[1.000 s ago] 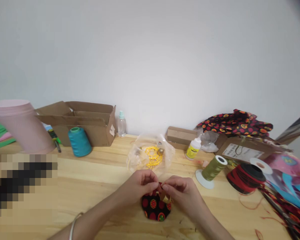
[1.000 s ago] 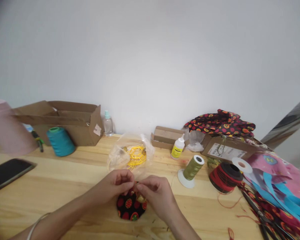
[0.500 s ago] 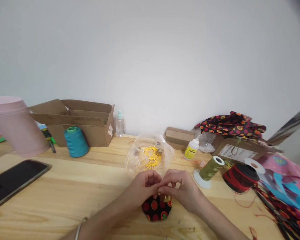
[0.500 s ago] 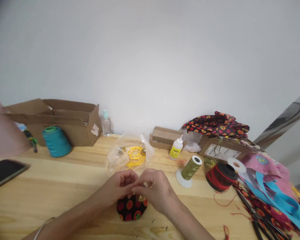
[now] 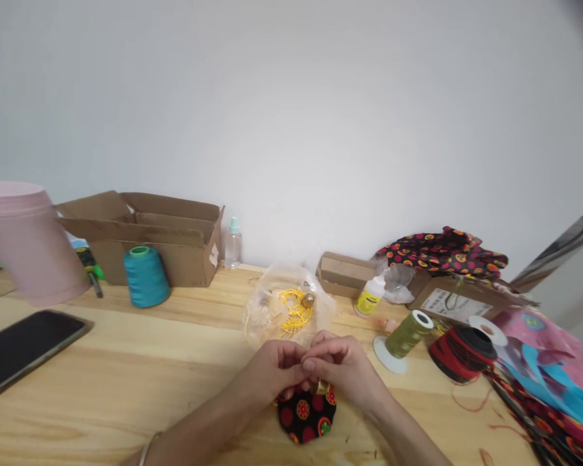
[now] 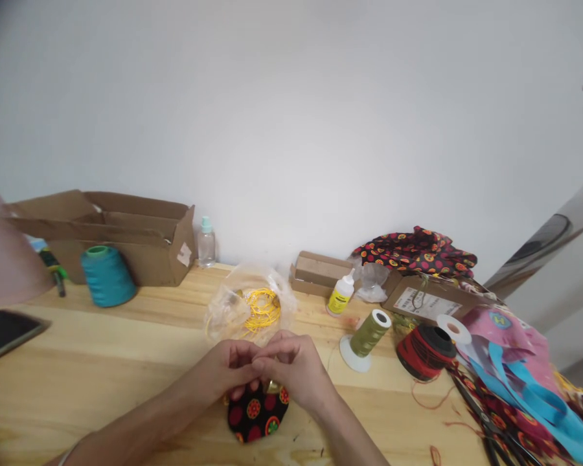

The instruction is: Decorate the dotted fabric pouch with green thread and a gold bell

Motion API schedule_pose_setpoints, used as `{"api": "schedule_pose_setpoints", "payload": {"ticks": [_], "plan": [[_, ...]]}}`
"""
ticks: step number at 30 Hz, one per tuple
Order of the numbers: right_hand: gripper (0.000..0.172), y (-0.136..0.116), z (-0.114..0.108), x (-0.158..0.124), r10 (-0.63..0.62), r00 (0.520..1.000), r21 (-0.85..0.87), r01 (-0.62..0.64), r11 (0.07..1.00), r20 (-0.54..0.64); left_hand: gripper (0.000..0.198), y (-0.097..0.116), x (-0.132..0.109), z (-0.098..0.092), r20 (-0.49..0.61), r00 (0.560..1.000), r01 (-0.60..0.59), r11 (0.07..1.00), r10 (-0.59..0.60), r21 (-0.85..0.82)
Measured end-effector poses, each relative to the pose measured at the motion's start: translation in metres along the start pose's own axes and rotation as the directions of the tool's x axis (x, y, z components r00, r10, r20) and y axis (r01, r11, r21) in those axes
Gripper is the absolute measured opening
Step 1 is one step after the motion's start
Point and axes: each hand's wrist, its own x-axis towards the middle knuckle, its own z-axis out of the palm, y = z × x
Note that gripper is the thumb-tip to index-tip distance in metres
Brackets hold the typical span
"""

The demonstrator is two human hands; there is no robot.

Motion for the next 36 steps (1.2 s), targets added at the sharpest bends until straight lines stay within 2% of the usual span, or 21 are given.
{"api": "schedule_pose_setpoints", "payload": {"ticks": [5,8,12,17,20,23,25,32,36], "plan": [[0.012,0.000,0.002,-0.002,0.004,1.000,0.064,-0.002,0.998,-0.027,0.030,-0.003,0.001,0.001,0.031,0.998,0.055,0.992,-0.052,-0.117],[0.009,0.000,0.001,-0.003,-0.018,0.997,0.012,0.019,1.000,-0.075,0.027,-0.005,0.000,0.001,0.038,0.997,0.079,0.979,-0.073,-0.190],[0.008,0.001,0.001,-0.003,-0.039,0.991,-0.042,0.034,0.999,-0.127,0.024,-0.003,-0.001,0.002,0.018,0.999,0.050,0.986,-0.048,-0.162],[0.015,-0.002,0.004,-0.002,-0.007,0.997,0.007,0.008,1.000,-0.074,0.021,-0.003,0.000,0.002,-0.009,1.000,0.010,0.995,-0.011,-0.104],[0.019,-0.009,0.001,-0.004,-0.049,0.997,-0.111,0.042,0.993,-0.060,0.020,-0.006,0.002,0.001,-0.024,0.999,-0.027,0.995,0.025,-0.099],[0.021,-0.016,-0.007,-0.006,-0.128,0.981,-0.259,0.088,0.962,-0.145,0.018,-0.008,0.002,-0.002,-0.041,0.998,-0.052,0.992,0.047,-0.118],[0.020,-0.018,-0.013,-0.008,-0.147,0.977,-0.321,0.091,0.943,-0.154,0.018,-0.008,0.002,-0.004,-0.052,0.997,-0.056,0.992,0.051,-0.113],[0.017,-0.018,-0.011,-0.011,-0.080,0.997,-0.431,0.075,0.899,0.006,0.019,-0.008,0.000,-0.010,-0.086,0.993,-0.087,0.995,0.084,-0.040],[0.014,-0.018,-0.005,-0.011,-0.071,0.997,-0.430,0.054,0.901,-0.025,0.021,-0.010,0.001,-0.013,-0.112,0.991,-0.077,0.997,0.075,-0.013]]}}
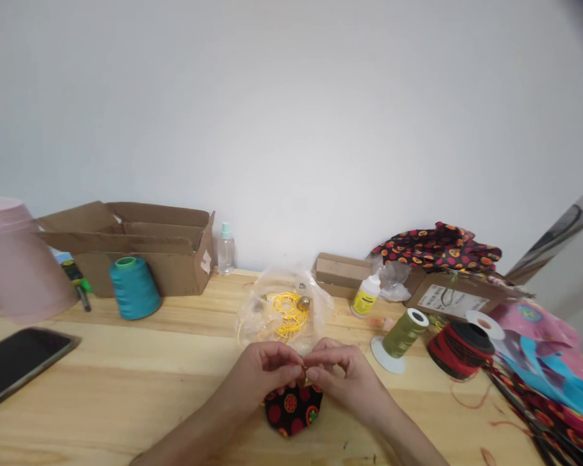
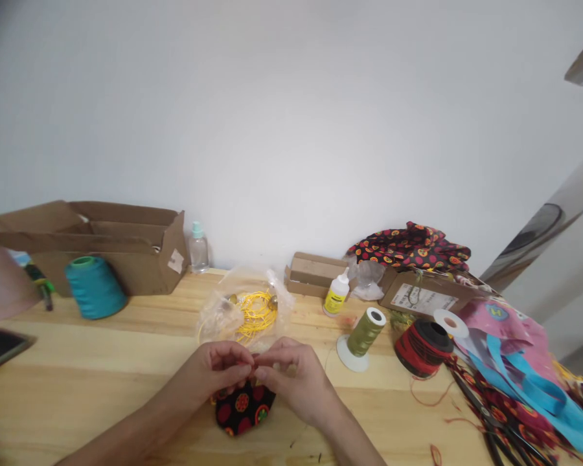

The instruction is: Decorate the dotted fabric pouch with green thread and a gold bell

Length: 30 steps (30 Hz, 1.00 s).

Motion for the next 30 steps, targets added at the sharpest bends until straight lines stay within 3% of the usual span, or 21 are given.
{"api": "schedule_pose_setpoints", "payload": {"ticks": [13,24,30], "plan": [[0.008,0.030,0.012,-0.002,-0.036,0.998,-0.170,0.026,0.985,-0.054,0.020,0.003,0.001,0.000,0.021,0.999,0.028,0.999,-0.028,0.027],[0.006,0.016,0.007,0.000,0.034,0.994,0.143,-0.019,0.990,-0.101,0.021,0.011,-0.001,0.003,0.006,0.999,0.033,0.999,-0.033,0.025],[0.006,0.008,0.004,-0.002,-0.123,0.972,-0.066,0.112,0.992,-0.201,0.022,0.010,-0.002,0.002,-0.022,0.994,0.108,0.994,-0.108,0.002]]}}
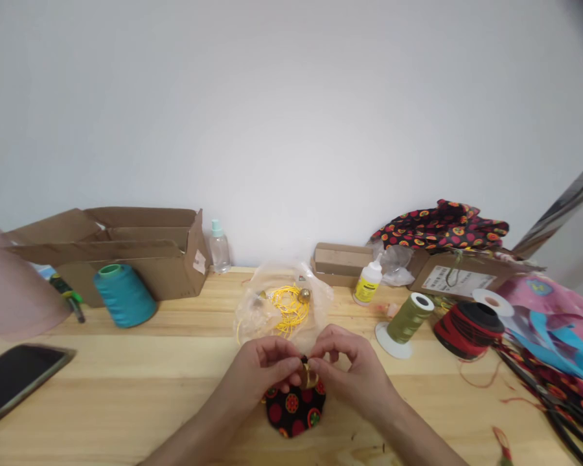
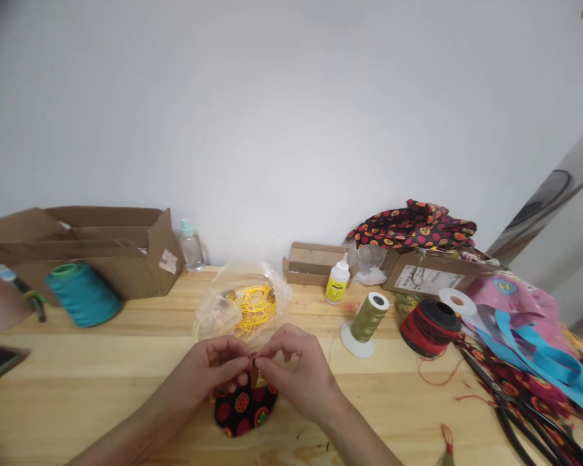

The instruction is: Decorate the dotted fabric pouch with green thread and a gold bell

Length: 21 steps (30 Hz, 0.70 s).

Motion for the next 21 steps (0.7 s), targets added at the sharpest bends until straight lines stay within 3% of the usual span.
{"api": "schedule_pose_setpoints", "payload": {"ticks": [6,13,21], "plan": [[0.009,-0.0021,-0.0001,-0.0019,-0.114,0.993,-0.080,0.113,0.990,-0.003,0.021,0.0025,-0.0021,0.0043,0.023,0.999,0.025,1.000,-0.024,-0.016],[0.005,-0.0054,-0.0043,0.0018,-0.049,0.998,-0.030,0.047,0.998,-0.046,0.018,0.0051,-0.0035,0.0054,-0.012,0.997,-0.071,0.997,0.071,-0.009],[0.006,-0.0008,-0.0043,0.0021,0.002,1.000,0.074,-0.001,0.997,-0.014,0.019,0.0004,-0.0049,0.0043,0.008,0.998,-0.055,0.998,0.055,-0.037]]}}
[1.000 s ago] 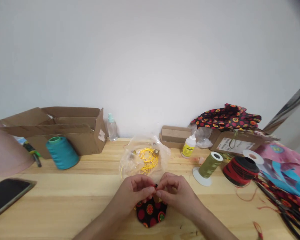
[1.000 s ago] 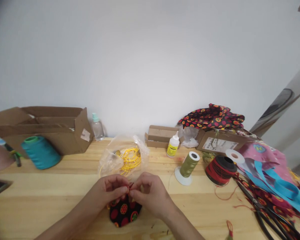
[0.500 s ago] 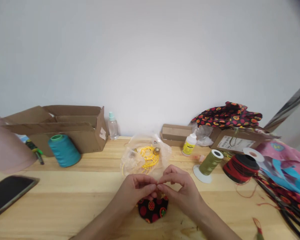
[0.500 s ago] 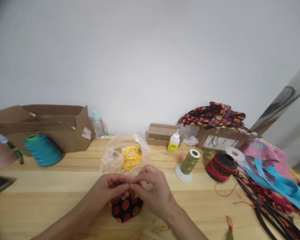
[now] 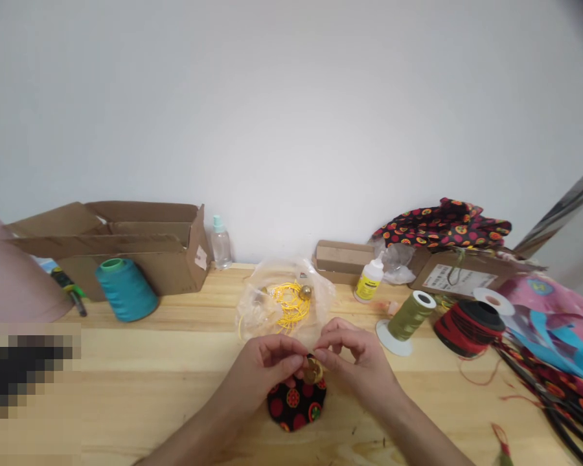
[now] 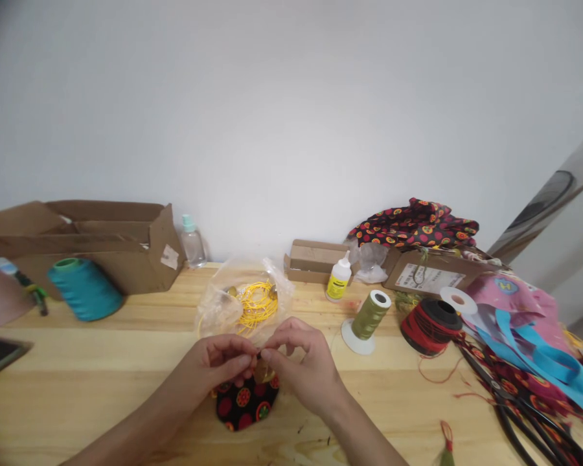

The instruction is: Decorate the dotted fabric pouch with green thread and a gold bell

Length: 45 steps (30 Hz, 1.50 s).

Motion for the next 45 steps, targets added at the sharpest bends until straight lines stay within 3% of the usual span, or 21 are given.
{"api": "schedule_pose_setpoints", "payload": {"ticks": [7,15,17,21,24,30,39,45], "plan": [[0.016,0.005,-0.003,0.000,0.234,0.968,0.329,-0.250,0.911,0.088,0.013,-0.006,-0.001,0.003,0.025,0.999,-0.048,0.998,0.047,0.033],[0.020,0.010,-0.001,-0.002,0.309,0.943,0.353,-0.333,0.875,0.122,0.010,-0.003,-0.006,0.006,-0.039,0.996,-0.070,0.993,0.074,0.094],[0.018,0.010,-0.001,-0.003,0.273,0.954,0.306,-0.299,0.904,0.127,0.009,-0.004,-0.005,0.006,-0.041,0.996,-0.082,0.994,0.085,0.073],[0.013,0.004,0.000,-0.003,0.085,0.992,0.139,-0.098,0.986,0.095,0.008,-0.004,-0.004,0.006,0.027,0.996,-0.084,0.996,0.083,0.024],[0.009,0.000,0.000,-0.003,0.008,0.998,0.037,-0.010,0.999,0.068,0.008,-0.004,-0.003,0.005,0.020,0.997,-0.072,0.997,0.071,0.031],[0.006,-0.004,0.004,-0.003,-0.053,0.996,0.014,0.053,0.999,0.069,0.026,-0.008,0.001,0.001,0.018,0.997,-0.078,0.996,0.079,-0.044],[0.009,-0.004,0.009,-0.003,-0.195,0.981,-0.062,0.196,0.979,0.019,0.026,-0.010,0.005,0.001,0.065,0.994,-0.089,0.994,0.093,-0.069],[0.012,-0.005,0.011,-0.002,-0.130,0.991,-0.048,0.129,0.991,-0.030,0.024,-0.002,-0.001,0.005,0.099,0.991,-0.087,0.996,0.087,-0.009]]}}
